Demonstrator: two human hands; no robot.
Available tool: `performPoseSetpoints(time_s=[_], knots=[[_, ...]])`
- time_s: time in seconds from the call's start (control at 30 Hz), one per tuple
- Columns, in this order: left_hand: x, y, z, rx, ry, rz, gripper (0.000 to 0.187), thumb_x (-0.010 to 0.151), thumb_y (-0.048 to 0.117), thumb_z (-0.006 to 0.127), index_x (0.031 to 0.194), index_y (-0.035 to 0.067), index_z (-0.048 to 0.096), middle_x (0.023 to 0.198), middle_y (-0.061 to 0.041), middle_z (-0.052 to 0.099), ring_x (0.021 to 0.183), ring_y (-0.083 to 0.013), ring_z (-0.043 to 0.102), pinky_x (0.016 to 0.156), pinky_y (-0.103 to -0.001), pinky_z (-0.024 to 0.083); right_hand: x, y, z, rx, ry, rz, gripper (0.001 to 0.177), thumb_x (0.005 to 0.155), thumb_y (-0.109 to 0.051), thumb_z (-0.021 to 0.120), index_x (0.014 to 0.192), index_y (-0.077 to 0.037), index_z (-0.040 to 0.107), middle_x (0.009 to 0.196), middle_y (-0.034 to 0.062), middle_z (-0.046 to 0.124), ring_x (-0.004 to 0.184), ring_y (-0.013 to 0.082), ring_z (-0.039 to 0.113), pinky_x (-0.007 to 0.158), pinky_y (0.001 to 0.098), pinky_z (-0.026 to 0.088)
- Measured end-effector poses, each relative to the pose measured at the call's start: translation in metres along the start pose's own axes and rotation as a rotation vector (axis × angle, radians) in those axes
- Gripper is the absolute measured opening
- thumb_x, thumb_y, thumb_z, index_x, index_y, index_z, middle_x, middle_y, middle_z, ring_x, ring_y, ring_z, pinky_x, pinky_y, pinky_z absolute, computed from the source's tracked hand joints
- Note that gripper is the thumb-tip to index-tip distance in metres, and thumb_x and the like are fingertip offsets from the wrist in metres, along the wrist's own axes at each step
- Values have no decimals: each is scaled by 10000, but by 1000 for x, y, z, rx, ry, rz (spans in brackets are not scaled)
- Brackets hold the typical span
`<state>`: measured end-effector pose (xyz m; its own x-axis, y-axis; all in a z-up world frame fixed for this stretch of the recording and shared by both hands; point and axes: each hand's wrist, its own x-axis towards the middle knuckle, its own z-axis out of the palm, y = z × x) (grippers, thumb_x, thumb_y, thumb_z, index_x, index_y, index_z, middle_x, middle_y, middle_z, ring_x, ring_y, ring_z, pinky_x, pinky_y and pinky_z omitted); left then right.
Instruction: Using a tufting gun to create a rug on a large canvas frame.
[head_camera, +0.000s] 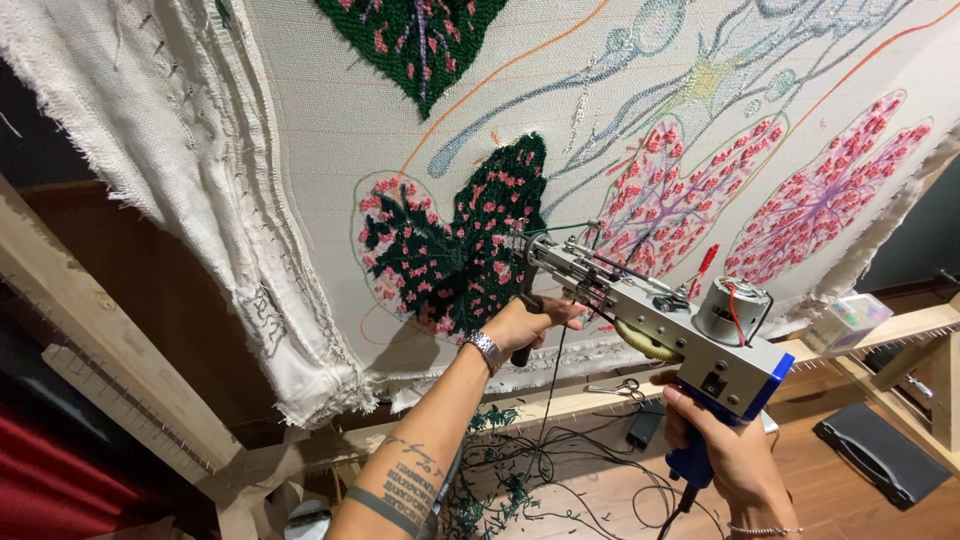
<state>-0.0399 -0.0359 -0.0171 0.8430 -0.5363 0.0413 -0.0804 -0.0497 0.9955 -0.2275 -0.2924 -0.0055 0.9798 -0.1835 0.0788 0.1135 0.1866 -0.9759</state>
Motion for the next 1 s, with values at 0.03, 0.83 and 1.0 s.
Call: performPoseSetpoints(time_s=[0.03, 0.83, 1.0], knots=[[-3, 3, 1, 1, 1, 1, 288, 983, 133, 581, 1213, 114, 754, 1078, -6, 802, 693, 7, 619, 471, -226, 382, 1, 1, 0, 1, -1, -1, 188, 855, -83, 726, 972, 47, 656, 617, 62, 518, 509, 175, 484, 462, 336, 391], [-15, 14, 11, 241, 121, -152, 264, 868, 345, 778, 994, 119, 833, 887, 34, 801, 511, -47, 495, 497, -257, 449, -4, 1, 3, -40, -20, -62, 211, 861, -48, 719, 987, 106, 646, 600, 61, 517, 478, 167, 473, 423, 330, 373], [-14, 11, 9, 286, 117, -173, 280, 865, 327, 812, 991, 79, 841, 910, -67, 806, 538, -58, 523, 511, -265, 463, -4, 1, 3, -21, -24, -68, 212, 846, -37, 720, 992, 101, 653, 604, 54, 518, 484, 164, 474, 428, 326, 371]])
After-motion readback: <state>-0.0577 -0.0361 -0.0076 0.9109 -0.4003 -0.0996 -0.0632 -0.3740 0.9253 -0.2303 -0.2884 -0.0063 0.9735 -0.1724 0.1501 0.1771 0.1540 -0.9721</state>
